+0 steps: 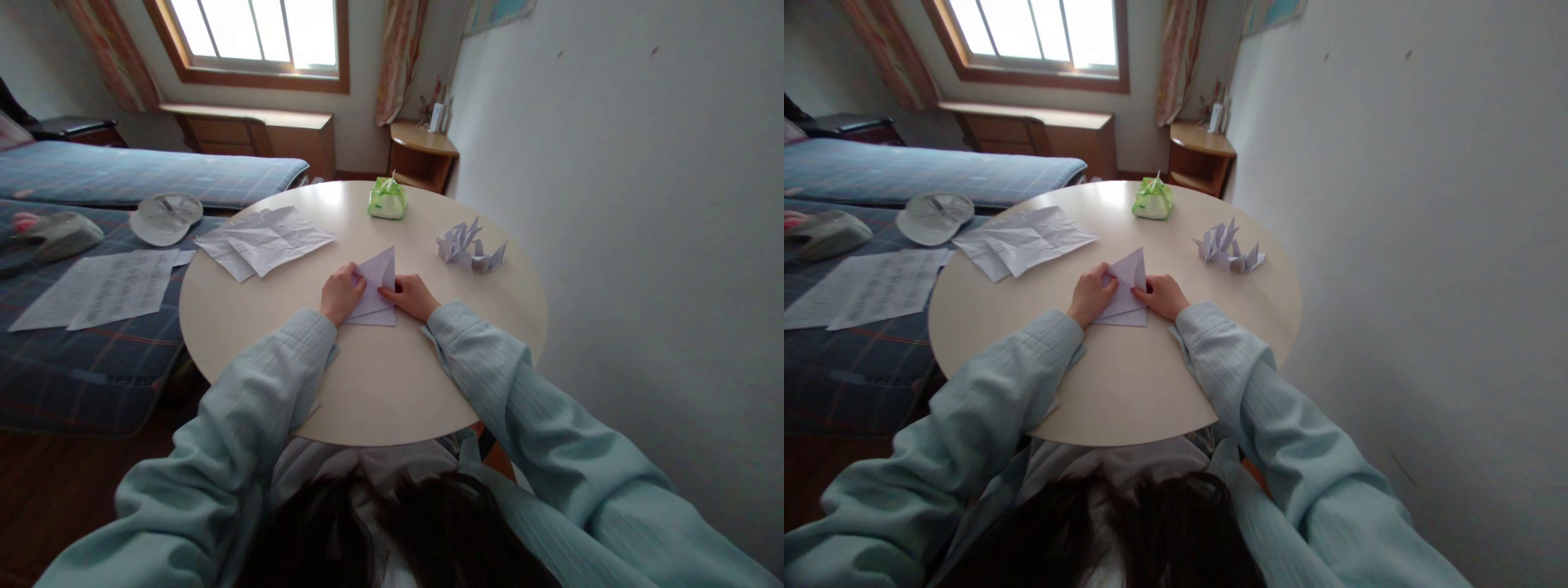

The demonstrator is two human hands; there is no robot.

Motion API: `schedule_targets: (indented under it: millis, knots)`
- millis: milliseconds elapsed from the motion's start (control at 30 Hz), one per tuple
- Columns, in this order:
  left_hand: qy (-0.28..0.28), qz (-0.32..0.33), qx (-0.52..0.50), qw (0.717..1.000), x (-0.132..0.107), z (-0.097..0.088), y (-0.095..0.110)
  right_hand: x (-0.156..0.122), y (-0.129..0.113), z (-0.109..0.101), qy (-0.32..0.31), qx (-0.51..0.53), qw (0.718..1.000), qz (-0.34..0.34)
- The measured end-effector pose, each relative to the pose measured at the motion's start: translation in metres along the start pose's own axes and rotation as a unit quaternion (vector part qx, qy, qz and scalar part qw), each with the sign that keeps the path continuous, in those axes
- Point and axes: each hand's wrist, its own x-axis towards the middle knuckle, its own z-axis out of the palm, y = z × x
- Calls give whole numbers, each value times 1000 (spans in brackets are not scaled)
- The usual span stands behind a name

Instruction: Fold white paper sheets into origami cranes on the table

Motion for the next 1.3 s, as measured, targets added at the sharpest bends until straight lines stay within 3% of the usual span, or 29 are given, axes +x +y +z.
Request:
schedule_targets:
  millis: [1300]
  knots:
    - [-2, -4, -10, 1000, -1, -2, 1, 0, 0, 0, 0, 6, 1000, 7]
